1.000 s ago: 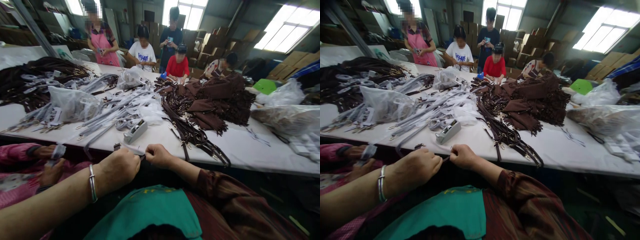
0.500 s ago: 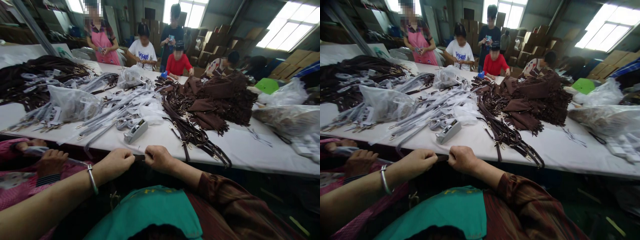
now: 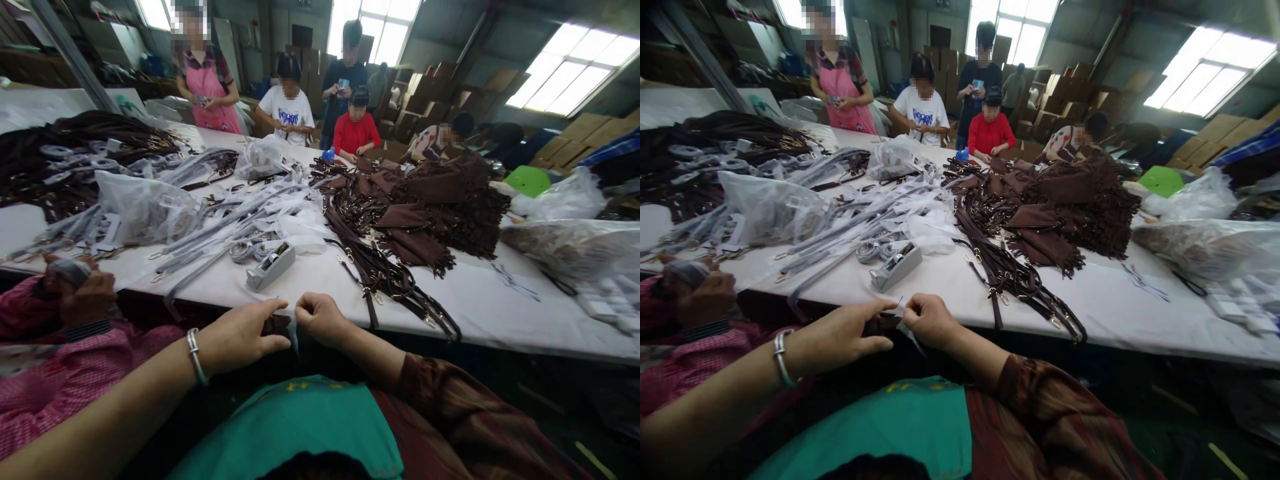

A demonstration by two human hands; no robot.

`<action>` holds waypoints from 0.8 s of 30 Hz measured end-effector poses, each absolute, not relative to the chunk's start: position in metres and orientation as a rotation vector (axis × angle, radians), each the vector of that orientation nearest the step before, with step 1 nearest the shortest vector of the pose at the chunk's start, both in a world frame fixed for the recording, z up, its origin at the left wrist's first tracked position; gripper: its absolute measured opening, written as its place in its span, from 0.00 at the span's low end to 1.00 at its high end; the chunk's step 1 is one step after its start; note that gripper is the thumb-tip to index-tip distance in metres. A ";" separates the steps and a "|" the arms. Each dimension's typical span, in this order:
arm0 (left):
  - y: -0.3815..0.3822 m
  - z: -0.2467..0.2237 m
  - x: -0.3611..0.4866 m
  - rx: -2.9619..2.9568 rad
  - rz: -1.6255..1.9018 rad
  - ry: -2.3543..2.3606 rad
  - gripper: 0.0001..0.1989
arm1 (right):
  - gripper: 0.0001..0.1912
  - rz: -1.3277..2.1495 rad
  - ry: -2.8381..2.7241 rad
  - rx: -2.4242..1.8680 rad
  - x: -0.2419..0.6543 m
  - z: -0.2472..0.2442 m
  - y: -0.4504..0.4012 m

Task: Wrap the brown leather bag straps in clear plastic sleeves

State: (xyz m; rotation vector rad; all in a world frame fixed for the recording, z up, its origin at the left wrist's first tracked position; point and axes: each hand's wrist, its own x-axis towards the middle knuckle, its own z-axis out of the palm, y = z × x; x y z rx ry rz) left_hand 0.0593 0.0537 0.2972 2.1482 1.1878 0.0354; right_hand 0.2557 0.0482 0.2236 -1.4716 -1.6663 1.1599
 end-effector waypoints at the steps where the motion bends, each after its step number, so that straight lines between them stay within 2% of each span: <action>1: 0.059 0.306 0.052 2.152 0.000 1.179 0.28 | 0.05 1.173 -1.622 -1.492 0.258 0.223 0.050; 2: 0.064 0.314 0.046 2.157 -0.026 1.177 0.29 | 0.05 1.191 -1.588 -1.502 0.260 0.222 0.051; 5: 0.073 0.332 0.036 2.220 -0.031 1.150 0.17 | 0.04 1.264 -1.535 -1.500 0.263 0.221 0.053; 7: 0.074 0.337 0.039 2.322 0.018 1.119 0.14 | 0.04 1.316 -1.515 -1.494 0.261 0.223 0.055; 11: 0.071 0.339 0.052 2.611 0.041 0.990 0.11 | 0.04 1.374 -1.511 -1.481 0.258 0.227 0.062; 17: 0.064 0.337 0.071 2.966 -0.198 0.915 0.09 | 0.05 1.277 -1.782 -1.240 0.258 0.240 0.063; 20: 0.060 0.325 0.077 2.909 -0.190 1.035 0.08 | 0.05 1.198 -1.864 -1.186 0.258 0.247 0.058; 24: 0.059 0.310 0.074 2.525 -0.106 1.218 0.10 | 0.04 1.115 -1.883 -1.212 0.264 0.248 0.057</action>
